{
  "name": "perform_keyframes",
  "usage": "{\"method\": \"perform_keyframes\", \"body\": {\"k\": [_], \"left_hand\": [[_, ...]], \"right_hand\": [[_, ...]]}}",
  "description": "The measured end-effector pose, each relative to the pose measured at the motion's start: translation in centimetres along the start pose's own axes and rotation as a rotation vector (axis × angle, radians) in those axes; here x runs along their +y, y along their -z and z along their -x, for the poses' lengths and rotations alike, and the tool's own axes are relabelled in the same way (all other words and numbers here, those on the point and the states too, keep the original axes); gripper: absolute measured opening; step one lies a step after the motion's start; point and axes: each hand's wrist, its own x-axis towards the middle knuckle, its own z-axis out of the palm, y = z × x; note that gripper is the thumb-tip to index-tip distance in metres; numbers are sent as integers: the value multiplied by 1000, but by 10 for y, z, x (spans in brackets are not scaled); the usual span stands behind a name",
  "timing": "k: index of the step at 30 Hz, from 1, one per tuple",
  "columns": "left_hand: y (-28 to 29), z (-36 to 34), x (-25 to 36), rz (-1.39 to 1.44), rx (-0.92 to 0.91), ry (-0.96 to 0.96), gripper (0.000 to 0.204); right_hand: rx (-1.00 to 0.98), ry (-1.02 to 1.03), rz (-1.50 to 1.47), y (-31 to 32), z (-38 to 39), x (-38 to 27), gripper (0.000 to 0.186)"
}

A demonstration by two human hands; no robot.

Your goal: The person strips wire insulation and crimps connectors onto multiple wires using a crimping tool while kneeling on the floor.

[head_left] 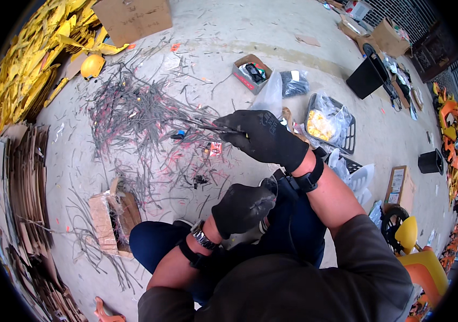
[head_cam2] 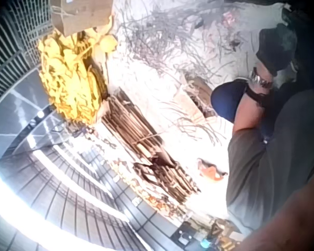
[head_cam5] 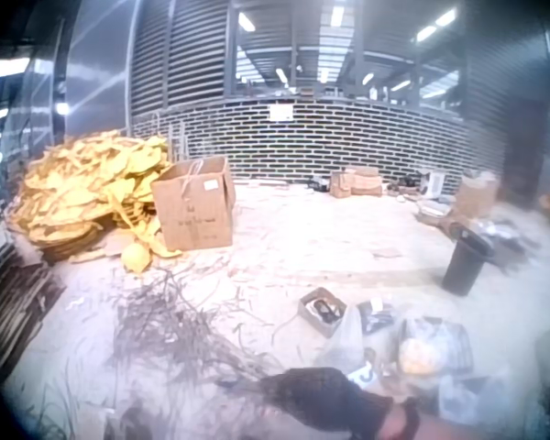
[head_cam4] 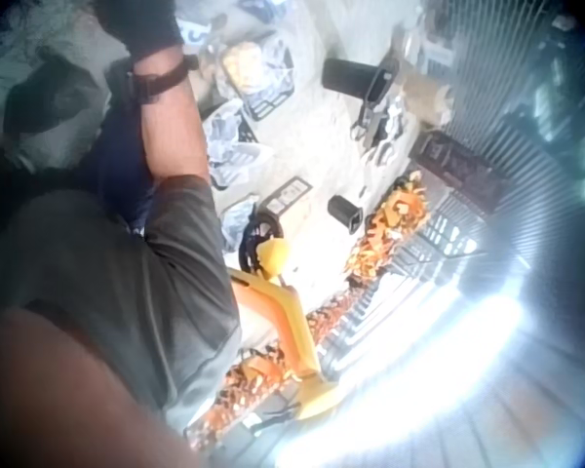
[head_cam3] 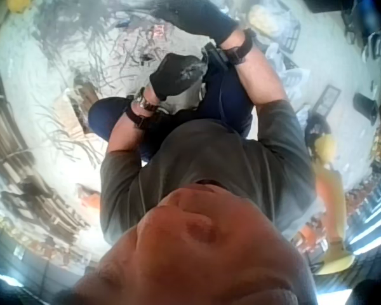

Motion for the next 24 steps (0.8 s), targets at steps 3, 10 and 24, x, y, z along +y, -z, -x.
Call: {"method": "perform_keyframes", "body": {"k": [3, 10, 24], "left_hand": [[25, -13, 2, 239, 66, 340, 19], [70, -9, -14, 598, 741, 474, 37], [71, -15, -15, 681, 653, 542, 52]], "right_hand": [[31, -112, -46, 3, 5, 14, 34], [-269, -228, 165, -6, 19, 57, 32], [-210, -40, 0, -21, 2, 16, 33]]}}
